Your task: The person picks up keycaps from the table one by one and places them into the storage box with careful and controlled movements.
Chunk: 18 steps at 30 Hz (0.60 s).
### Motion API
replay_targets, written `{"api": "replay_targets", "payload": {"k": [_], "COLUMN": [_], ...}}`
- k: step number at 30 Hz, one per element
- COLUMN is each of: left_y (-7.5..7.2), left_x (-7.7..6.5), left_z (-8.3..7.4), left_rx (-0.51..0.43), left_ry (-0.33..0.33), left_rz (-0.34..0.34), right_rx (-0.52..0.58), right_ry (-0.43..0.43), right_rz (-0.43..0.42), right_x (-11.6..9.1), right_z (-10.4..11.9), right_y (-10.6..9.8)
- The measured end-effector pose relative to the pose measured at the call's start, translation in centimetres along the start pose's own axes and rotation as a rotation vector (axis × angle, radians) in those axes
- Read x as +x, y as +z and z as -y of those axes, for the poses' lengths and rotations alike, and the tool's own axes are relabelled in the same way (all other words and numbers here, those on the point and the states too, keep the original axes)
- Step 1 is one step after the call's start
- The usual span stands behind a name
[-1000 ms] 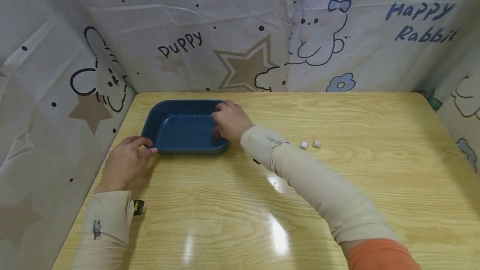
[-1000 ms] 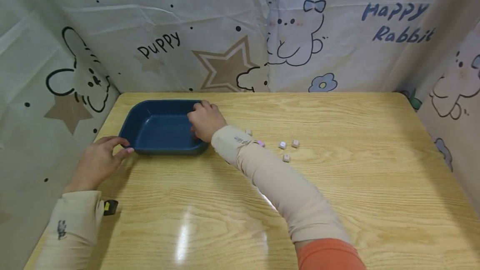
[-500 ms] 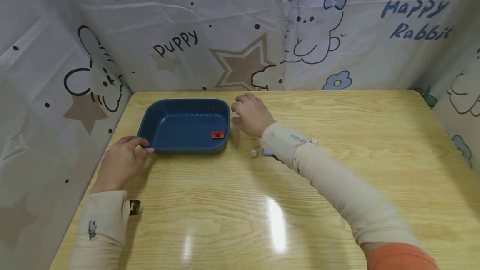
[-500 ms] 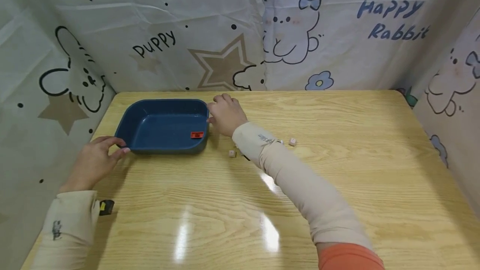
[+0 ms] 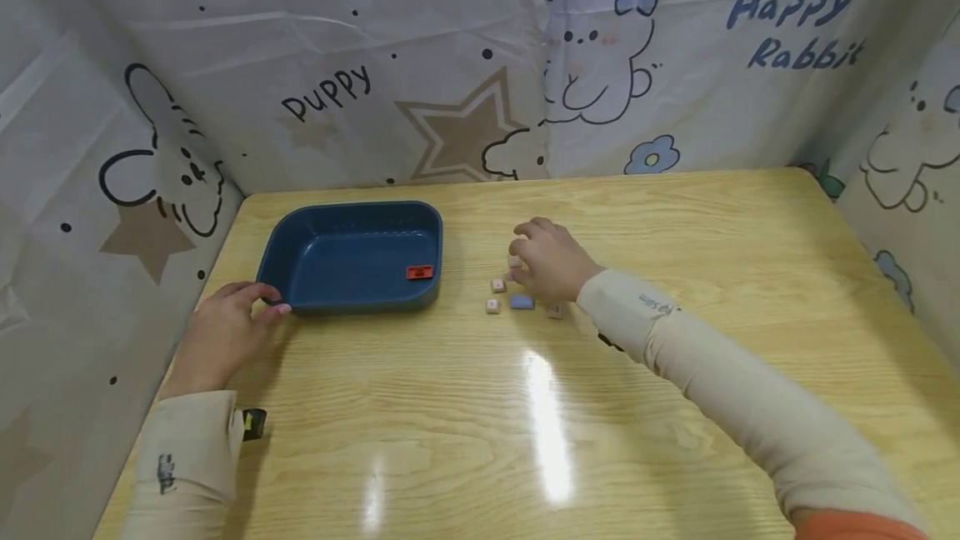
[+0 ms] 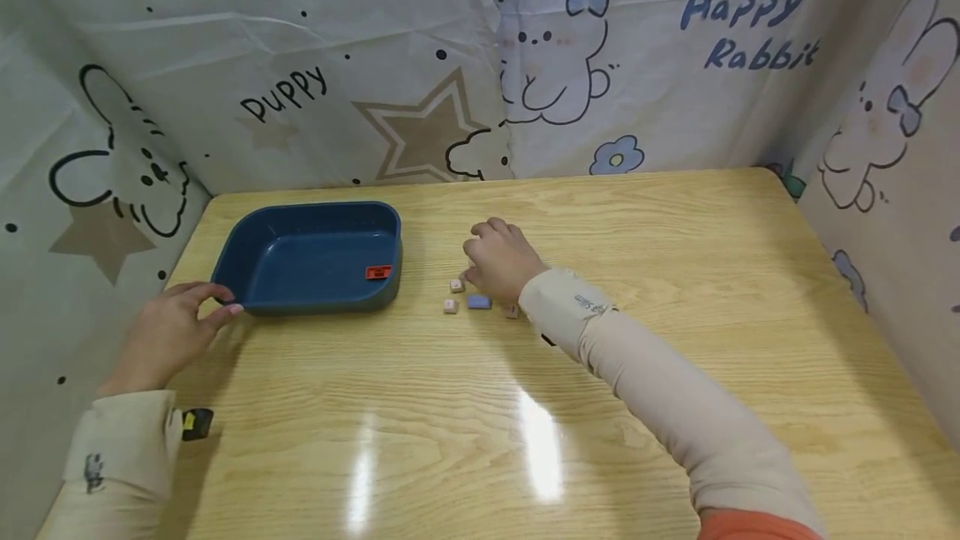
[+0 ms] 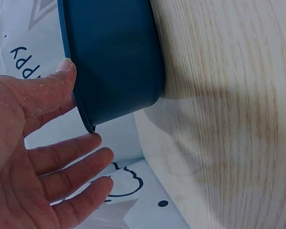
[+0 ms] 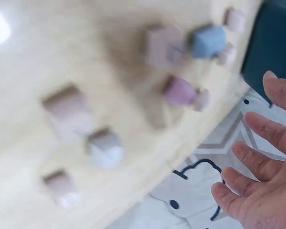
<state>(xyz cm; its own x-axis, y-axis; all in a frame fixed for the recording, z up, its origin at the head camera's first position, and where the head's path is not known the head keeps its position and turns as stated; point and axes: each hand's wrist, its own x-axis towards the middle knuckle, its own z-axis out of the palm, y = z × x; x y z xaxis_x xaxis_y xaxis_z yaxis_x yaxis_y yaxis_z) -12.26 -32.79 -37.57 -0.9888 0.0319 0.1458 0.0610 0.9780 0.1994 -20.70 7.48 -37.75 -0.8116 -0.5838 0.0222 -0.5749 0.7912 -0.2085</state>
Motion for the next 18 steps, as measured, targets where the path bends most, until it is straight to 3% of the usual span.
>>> {"api": "replay_targets", "payload": {"k": [9,18], "left_y": [0.0,-0.3], "left_x": [0.0,0.0], "left_z": [0.1,0.0], "left_rx": [0.008,0.006], "left_ry": [-0.014,-0.009], "left_rz": [0.016,0.020], "right_rx": [-0.044,-0.030], "right_ry": [0.001,-0.010], "right_rz": [0.034,0.001], "right_x": [-2.9,-3.4], "right_z": [-0.8,-0.7], "right_y": [3.1,4.2]}}
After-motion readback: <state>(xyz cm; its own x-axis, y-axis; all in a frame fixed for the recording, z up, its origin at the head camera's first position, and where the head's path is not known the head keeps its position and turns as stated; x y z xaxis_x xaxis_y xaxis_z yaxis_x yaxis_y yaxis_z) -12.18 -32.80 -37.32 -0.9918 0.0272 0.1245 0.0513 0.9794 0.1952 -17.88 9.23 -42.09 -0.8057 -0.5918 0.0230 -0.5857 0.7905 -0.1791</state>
